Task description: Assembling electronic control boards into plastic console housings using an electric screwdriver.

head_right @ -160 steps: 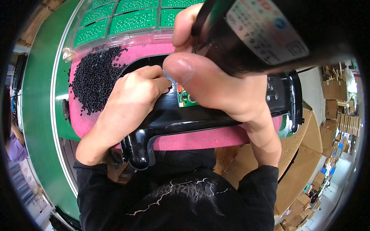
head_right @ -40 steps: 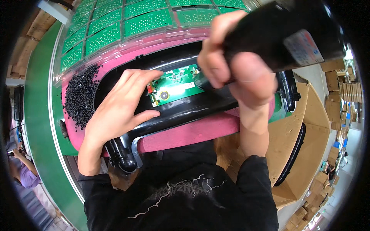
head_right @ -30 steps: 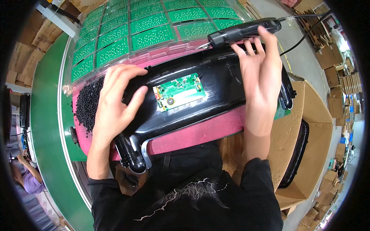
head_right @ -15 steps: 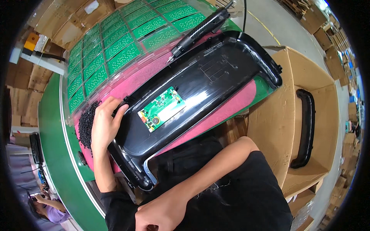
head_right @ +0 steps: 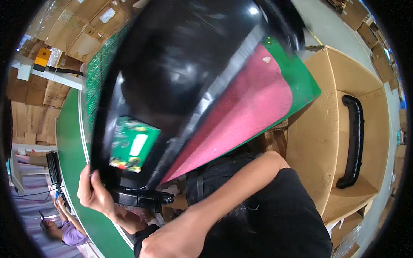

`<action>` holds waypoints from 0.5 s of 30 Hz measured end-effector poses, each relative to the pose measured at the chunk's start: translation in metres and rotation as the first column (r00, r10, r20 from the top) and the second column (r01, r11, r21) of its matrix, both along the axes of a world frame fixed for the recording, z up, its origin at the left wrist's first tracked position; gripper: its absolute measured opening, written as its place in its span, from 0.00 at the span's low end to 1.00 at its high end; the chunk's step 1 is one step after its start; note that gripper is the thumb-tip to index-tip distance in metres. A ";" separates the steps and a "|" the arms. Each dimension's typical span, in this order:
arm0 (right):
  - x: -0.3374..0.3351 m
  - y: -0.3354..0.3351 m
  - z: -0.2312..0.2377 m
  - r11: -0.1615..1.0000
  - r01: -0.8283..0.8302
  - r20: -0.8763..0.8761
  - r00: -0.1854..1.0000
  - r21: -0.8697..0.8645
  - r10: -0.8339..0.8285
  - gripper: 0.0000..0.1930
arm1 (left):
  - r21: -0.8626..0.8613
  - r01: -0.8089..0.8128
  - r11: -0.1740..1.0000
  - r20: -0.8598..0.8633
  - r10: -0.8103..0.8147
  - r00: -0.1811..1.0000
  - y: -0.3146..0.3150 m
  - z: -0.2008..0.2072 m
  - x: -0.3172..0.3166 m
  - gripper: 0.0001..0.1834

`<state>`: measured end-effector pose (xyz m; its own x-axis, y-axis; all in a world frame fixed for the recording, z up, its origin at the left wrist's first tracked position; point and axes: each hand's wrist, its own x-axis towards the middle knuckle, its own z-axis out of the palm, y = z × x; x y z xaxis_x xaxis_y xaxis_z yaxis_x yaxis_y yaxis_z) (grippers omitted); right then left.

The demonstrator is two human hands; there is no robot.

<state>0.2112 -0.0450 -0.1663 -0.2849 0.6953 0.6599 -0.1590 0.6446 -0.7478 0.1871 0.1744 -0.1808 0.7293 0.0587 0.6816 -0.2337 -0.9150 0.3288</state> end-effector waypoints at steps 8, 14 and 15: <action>-0.013 0.015 -0.034 0.975 -0.159 -0.070 0.983 0.156 0.171 0.16 | -0.960 0.116 0.254 0.188 0.280 0.941 0.094 -0.037 -0.073 0.24; -0.044 0.029 -0.033 0.946 0.054 -0.357 0.932 0.321 0.068 0.15 | -0.990 0.109 0.089 0.135 0.399 0.907 0.138 -0.028 -0.099 0.25; -0.045 0.025 -0.029 0.954 -0.081 -0.459 0.863 0.287 0.211 0.16 | -0.976 0.211 0.042 0.215 0.222 0.951 0.159 -0.033 -0.110 0.21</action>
<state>0.1660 -0.0200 -0.1954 0.0269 0.4644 0.8852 -0.5619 0.7394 -0.3708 0.0774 0.3338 -0.2134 0.5524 0.8282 0.0948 -0.4899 0.2305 0.8408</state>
